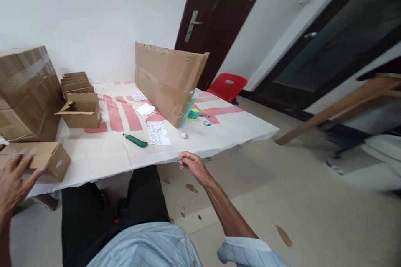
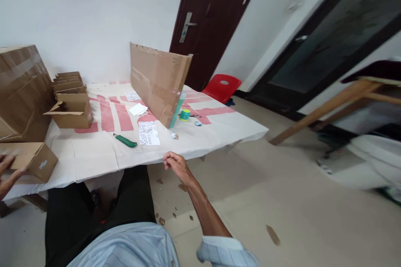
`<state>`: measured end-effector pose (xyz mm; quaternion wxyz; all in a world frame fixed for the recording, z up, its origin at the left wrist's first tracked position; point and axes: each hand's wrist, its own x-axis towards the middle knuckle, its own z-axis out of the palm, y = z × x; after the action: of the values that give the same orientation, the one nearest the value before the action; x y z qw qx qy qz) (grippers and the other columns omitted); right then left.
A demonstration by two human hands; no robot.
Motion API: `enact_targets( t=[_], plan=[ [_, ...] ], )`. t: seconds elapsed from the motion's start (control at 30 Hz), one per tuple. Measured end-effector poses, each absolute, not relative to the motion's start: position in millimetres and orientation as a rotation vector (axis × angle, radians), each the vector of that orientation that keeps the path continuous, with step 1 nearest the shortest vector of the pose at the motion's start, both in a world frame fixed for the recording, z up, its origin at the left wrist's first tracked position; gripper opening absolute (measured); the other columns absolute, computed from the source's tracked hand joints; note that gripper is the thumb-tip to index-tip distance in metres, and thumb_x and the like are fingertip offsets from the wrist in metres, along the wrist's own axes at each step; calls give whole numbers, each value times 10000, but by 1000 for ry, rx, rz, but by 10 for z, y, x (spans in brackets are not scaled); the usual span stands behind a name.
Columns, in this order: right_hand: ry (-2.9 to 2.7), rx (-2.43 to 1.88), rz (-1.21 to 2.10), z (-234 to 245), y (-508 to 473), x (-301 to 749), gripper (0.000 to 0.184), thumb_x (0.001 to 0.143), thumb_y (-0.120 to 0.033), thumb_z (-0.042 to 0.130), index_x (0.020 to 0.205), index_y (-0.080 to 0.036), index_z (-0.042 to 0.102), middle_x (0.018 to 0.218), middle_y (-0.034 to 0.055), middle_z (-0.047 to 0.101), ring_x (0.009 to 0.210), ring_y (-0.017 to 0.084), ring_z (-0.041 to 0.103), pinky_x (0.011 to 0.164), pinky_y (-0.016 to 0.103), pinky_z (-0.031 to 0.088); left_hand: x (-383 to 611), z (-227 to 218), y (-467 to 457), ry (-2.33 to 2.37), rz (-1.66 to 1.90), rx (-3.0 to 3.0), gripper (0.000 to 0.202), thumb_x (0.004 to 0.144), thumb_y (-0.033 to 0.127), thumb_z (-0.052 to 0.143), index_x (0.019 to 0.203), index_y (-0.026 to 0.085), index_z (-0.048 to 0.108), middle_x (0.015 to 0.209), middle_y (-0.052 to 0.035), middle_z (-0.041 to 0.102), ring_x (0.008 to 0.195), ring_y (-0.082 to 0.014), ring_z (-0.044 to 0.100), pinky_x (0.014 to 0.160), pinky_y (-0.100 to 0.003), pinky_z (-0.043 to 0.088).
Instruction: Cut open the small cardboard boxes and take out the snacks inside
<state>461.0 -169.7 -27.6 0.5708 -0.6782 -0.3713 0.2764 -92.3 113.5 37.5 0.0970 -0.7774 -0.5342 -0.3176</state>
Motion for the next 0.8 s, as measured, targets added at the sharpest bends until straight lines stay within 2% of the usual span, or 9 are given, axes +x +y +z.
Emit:
enact_targets(
  t=[0.1,0.2,0.33,0.43,0.53,0.63,0.73,0.8],
  plan=[
    [-937,-1619,586,-242,-1597,4514,331,764,-512,625,590,-235,575,546,-14,521,564,160,492,619,315,440,-743,431,894,-1534,-927,-2418,540,876,590,612,1270,235,716,1486,-173,613,1381,-398,567,1163,-582,444],
    [-1073,-1604,545,-205,-1410,4394,442,846,-575,607,558,-243,565,554,17,559,590,182,515,640,332,446,-558,451,691,-1628,-799,-2459,557,904,568,637,1359,250,687,1559,-183,552,1455,-417,494,1168,-616,418],
    [-1193,-1529,555,-103,-1090,4108,446,859,-598,595,583,-248,575,583,25,584,604,192,538,632,333,467,-350,410,482,-1657,-761,-2513,593,923,562,667,1431,256,652,1614,-186,506,1520,-424,415,1199,-634,364],
    [-1200,-1464,599,-52,-856,3872,352,819,-578,635,728,-238,658,681,31,652,644,201,590,648,338,513,-308,411,370,-1577,-891,-2659,591,907,548,706,1430,276,656,1599,-164,531,1516,-415,432,1222,-610,352],
    [-1256,-1438,635,-60,-649,3675,360,792,-554,686,927,-223,727,862,69,742,757,227,662,715,362,557,-440,454,414,-1509,-1235,-2674,570,947,512,660,1455,255,621,1573,-152,548,1479,-347,496,1240,-536,371],
    [-1382,-1381,683,-99,-477,3449,388,821,-546,697,1014,-212,746,1025,107,776,863,244,700,796,393,583,-667,468,631,-1785,-1619,-2358,614,899,513,694,1419,196,622,1519,-176,576,1447,-347,519,1236,-522,384],
    [-1456,-1310,780,-136,-312,3149,473,851,-557,687,1163,-204,742,1169,133,772,944,255,727,854,429,606,-819,407,855,-2136,-1794,-2226,654,846,558,707,1364,163,642,1397,-187,668,1332,-365,609,1146,-518,469],
    [-1479,-1268,849,-152,-197,2943,536,872,-564,677,1268,-207,718,1247,145,760,1021,267,739,907,456,612,-831,336,910,-2197,-1808,-2275,672,823,608,701,1310,145,667,1289,-178,727,1231,-361,667,1063,-486,524]
  ],
)
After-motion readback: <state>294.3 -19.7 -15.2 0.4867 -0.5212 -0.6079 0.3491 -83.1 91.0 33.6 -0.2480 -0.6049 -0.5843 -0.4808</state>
